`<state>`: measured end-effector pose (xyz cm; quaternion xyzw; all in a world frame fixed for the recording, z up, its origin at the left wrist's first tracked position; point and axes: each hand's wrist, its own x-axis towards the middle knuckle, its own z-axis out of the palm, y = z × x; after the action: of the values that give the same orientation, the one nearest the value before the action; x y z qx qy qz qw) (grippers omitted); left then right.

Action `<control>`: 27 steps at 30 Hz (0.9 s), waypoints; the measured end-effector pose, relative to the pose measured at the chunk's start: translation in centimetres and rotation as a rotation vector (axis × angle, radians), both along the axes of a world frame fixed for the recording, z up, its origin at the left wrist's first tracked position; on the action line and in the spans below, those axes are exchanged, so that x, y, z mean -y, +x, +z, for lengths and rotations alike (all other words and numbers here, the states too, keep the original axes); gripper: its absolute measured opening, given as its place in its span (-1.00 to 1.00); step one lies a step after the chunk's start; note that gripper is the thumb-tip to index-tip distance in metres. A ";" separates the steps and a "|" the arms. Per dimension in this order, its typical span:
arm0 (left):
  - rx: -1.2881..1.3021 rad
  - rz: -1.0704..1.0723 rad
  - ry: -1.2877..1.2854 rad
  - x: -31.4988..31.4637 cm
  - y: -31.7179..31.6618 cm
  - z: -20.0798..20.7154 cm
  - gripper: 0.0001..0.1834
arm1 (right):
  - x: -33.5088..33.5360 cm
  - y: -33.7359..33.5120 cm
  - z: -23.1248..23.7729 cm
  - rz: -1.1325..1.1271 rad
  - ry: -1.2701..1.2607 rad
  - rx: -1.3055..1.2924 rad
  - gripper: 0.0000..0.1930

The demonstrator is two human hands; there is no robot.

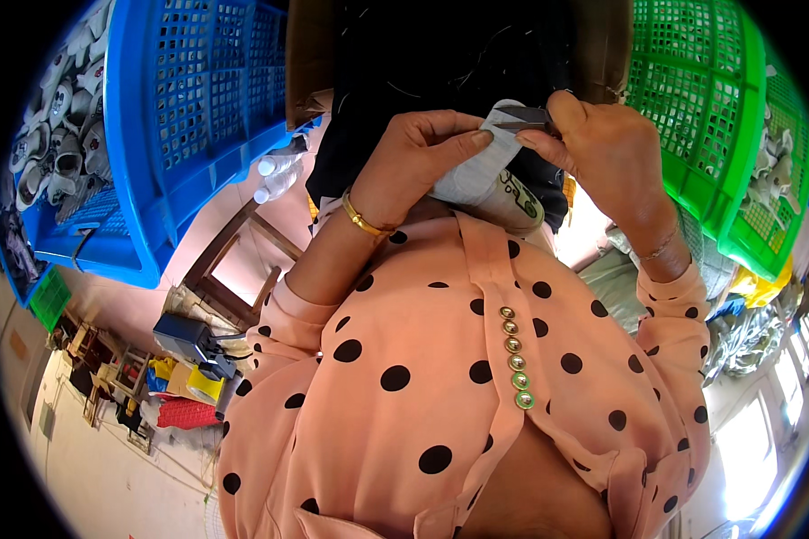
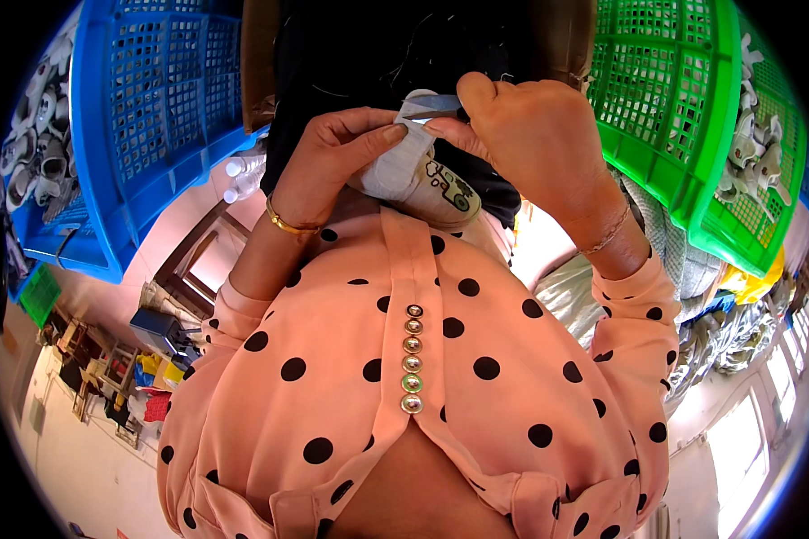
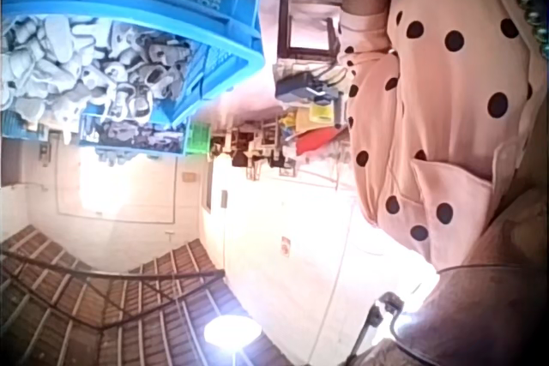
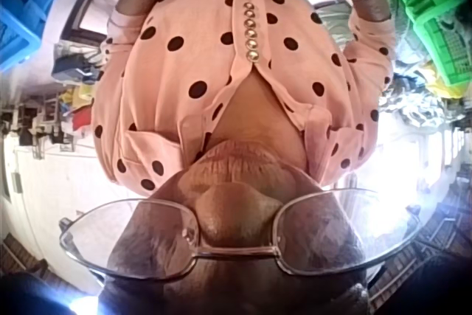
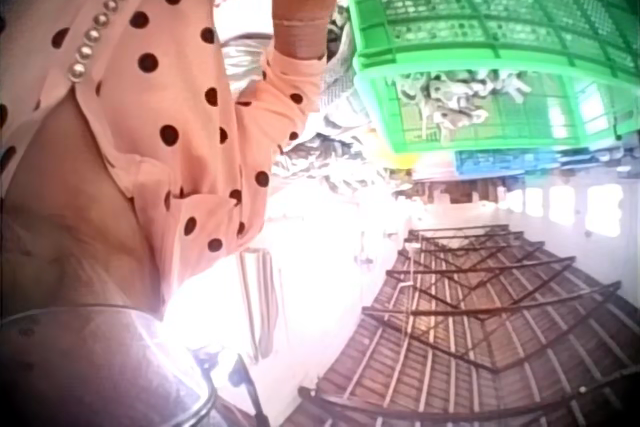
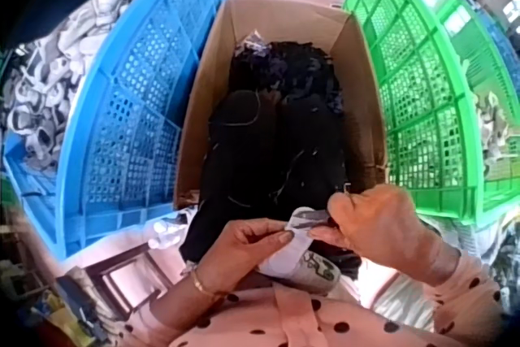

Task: The person uses scissors to trim excess fabric and threads from the edges of small white baby sandals. They handle the sandals one at a time, turning them to access different sides, and place the finished items into a blue basket.

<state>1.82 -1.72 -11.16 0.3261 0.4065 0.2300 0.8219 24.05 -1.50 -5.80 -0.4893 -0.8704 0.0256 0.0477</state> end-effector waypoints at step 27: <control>-0.034 -0.053 0.111 0.3 -0.2 0.3 -0.73 | -1.3 1.6 -0.5 0.117 -0.242 -0.078 -0.50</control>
<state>1.66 -2.01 -10.88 0.3857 0.3985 0.2248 0.8012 25.62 -0.18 -6.32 -0.4384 -0.8856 0.1521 0.0208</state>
